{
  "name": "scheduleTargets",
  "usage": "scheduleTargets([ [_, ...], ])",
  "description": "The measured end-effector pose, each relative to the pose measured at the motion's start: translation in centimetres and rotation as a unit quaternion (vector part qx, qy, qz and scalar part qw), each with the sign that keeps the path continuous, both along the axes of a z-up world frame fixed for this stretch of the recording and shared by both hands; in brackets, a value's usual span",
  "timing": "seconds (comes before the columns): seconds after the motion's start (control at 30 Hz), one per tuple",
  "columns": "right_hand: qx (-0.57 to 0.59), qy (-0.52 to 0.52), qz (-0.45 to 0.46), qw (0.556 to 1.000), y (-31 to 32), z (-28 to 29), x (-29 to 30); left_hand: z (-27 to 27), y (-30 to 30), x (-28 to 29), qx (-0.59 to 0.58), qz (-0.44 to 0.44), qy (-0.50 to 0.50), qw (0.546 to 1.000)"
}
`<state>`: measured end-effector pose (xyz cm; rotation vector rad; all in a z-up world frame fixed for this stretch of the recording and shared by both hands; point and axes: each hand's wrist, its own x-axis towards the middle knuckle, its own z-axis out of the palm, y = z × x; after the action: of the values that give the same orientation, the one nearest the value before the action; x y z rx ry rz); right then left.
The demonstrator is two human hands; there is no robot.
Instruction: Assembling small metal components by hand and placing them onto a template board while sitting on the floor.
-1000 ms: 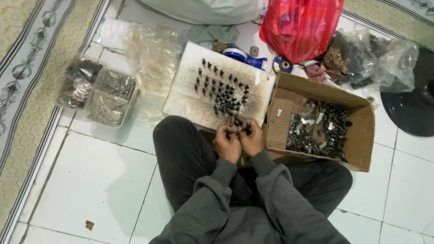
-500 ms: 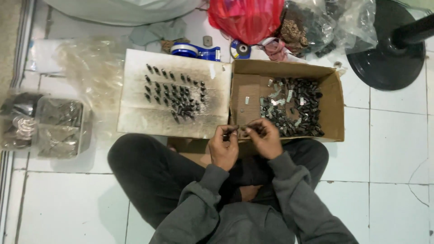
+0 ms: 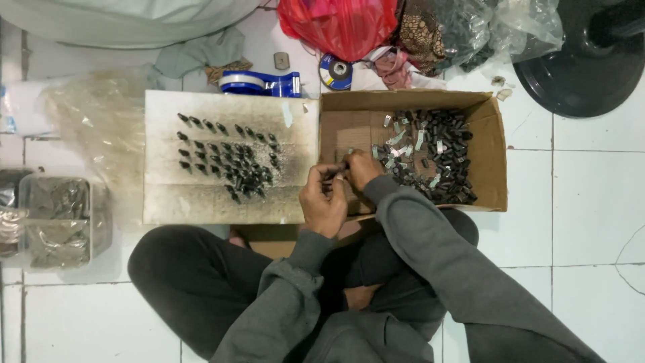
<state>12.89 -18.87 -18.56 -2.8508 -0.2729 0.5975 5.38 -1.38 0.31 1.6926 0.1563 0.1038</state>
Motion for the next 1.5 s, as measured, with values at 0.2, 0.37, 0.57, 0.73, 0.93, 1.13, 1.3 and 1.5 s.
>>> scheduleTargets([
  [0.2,0.226,0.027,-0.026,0.973,-3.3,-6.6,-0.7,-3.7,-2.9,2.6,0.048,-0.032,0.016,0.998],
  [0.37,0.025,0.085,-0.245,0.965,-4.3,3.5,-0.5,-7.7,-7.3,6.6,0.106,-0.127,0.129,0.978],
  [0.57,0.152,-0.039,-0.287,0.945,-17.8,1.2,-2.2,-16.4,-14.0,10.5,0.256,-0.221,0.195,0.921],
  [0.73,0.259,-0.073,-0.365,0.891,-17.8,1.0,-1.8,-16.4,-16.1,11.7,0.315,-0.206,0.216,0.901],
  [0.93,0.325,-0.063,-0.393,0.858,-18.1,0.7,-0.9,-19.5,-17.9,12.6,0.339,-0.188,0.233,0.892],
  [1.13,0.322,-0.099,-0.392,0.856,-17.5,1.2,-1.1,-12.4,-14.6,11.1,0.288,-0.189,0.183,0.921],
  [1.3,0.306,-0.168,-0.356,0.867,-17.2,1.5,-1.8,-6.7,-11.0,8.7,0.163,-0.194,0.071,0.965],
  [1.5,0.387,-0.238,-0.314,0.834,-12.4,4.8,-3.6,0.7,-3.8,4.3,0.094,-0.124,-0.105,0.982],
])
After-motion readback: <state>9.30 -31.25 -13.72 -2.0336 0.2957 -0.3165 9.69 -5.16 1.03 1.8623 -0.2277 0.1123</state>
